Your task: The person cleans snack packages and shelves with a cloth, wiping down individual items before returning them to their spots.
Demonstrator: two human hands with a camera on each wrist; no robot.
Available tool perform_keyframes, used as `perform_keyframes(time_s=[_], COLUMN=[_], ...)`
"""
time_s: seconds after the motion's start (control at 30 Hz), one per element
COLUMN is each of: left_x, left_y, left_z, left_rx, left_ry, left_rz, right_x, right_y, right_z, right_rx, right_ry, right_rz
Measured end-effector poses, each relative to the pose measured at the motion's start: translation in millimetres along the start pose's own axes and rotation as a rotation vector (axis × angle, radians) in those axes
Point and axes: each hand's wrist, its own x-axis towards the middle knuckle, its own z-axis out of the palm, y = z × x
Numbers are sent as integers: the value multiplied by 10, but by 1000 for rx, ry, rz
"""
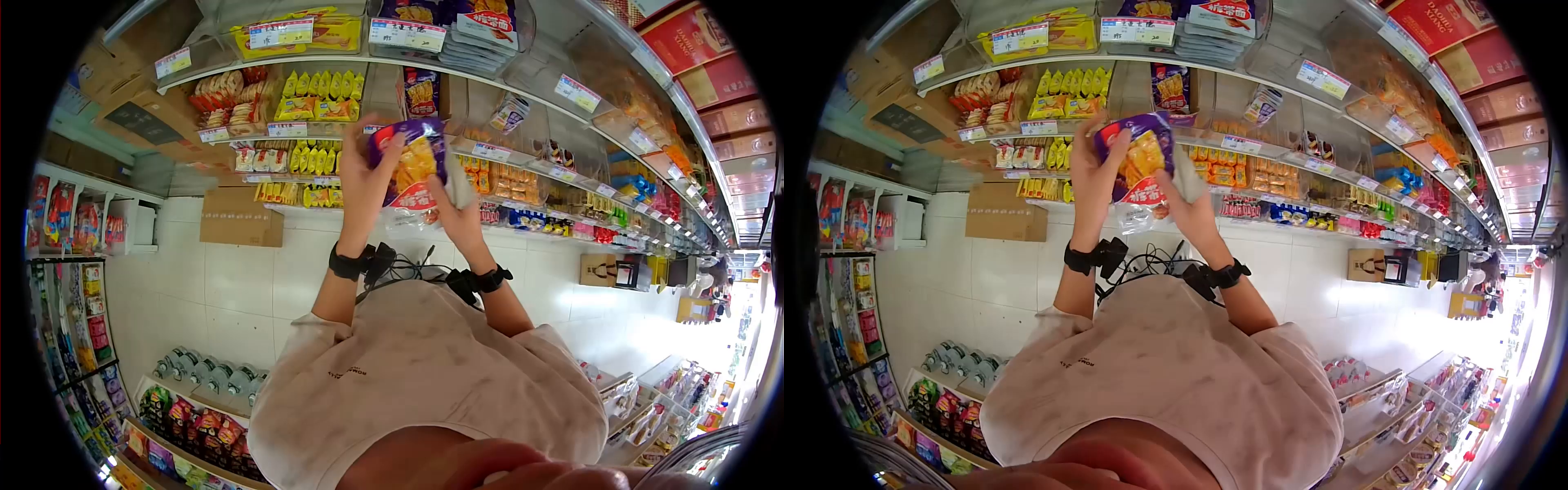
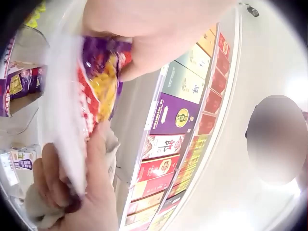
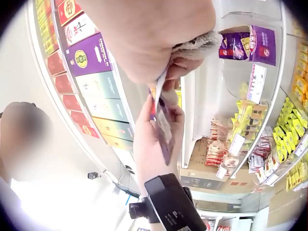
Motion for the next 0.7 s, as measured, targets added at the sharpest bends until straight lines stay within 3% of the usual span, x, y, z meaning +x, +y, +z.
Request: perform_keyframes(time_s=[0.07,0.17,0.4,0.5,0.6,0.7], left_x=[-95,-270,-616,-765,-896,-1027], left_y=[55,80,221,68,-91,-306], left_z=[44,160,863,1234,1604,1878], left_rx=[-31,11,85,151,232,392], left_ry=[-42,-70,-212,-283,-330,-322], left_rz=[-60,-109,-74,-52,-19,82], right_x=[-32,-44,-393,-556,-727,-954], right_y=[-56,-40,-284,-253,-213,-187], right_z=[-104,-226,-1048,-1423,-1713,-2112], right_rx=[111,81,542,618,478,281], right_ry=[47,43,63,154,357,399], right_rz=[119,-204,-115,-183,-274,-111])
